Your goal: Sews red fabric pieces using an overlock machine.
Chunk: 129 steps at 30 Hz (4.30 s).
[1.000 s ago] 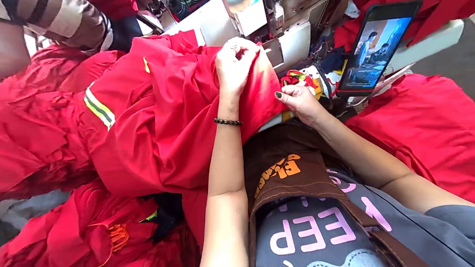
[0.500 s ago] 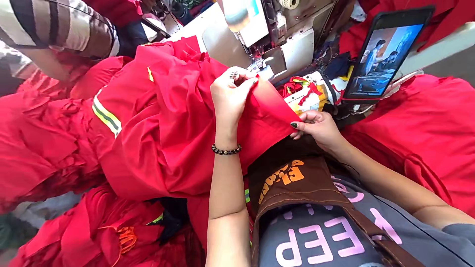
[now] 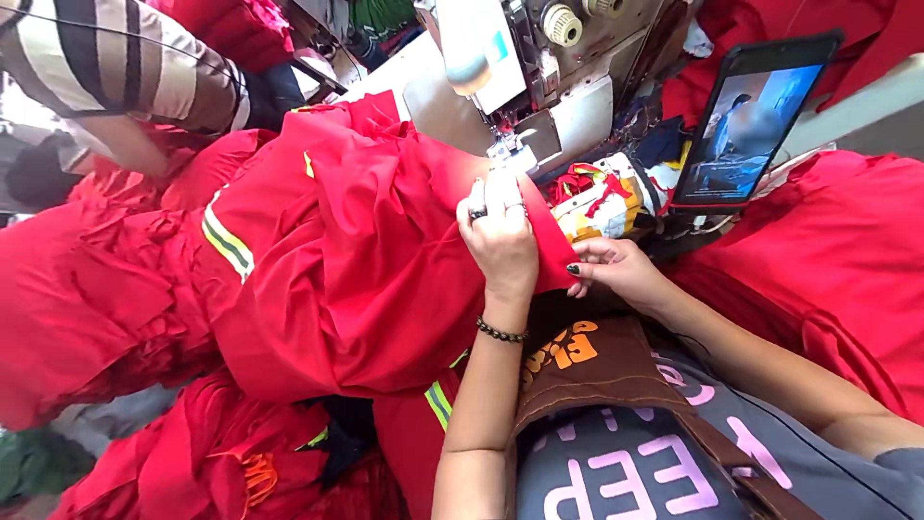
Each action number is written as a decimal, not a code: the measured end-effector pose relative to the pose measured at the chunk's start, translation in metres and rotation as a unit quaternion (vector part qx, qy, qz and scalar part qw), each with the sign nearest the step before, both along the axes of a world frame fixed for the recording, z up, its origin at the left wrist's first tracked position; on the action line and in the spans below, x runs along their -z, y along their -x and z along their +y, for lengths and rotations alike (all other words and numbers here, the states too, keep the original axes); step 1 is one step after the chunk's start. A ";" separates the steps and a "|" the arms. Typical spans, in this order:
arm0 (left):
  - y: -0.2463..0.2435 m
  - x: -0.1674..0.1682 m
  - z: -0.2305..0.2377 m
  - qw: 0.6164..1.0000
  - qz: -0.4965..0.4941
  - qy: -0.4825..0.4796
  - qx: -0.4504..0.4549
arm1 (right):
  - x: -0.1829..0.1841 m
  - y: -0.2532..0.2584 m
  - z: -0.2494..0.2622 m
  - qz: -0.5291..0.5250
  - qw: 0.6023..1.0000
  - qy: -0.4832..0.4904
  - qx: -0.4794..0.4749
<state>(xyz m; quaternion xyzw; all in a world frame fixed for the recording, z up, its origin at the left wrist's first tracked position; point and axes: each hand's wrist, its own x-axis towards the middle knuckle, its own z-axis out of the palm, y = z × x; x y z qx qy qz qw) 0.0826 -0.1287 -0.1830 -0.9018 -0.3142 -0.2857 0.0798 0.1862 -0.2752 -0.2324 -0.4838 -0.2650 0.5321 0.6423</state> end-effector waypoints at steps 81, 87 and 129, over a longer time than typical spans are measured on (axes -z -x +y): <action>0.173 -0.041 0.159 0.994 0.033 0.057 -0.087 | -0.034 0.142 0.222 -0.487 0.865 -0.115 -0.030; 0.240 -0.124 0.111 0.992 -0.045 0.110 0.037 | -0.042 0.140 0.229 -0.269 0.947 -0.129 -0.120; 0.104 -0.040 -0.002 0.803 -0.430 0.393 0.126 | -0.114 0.015 0.096 -0.146 0.965 -0.151 -0.157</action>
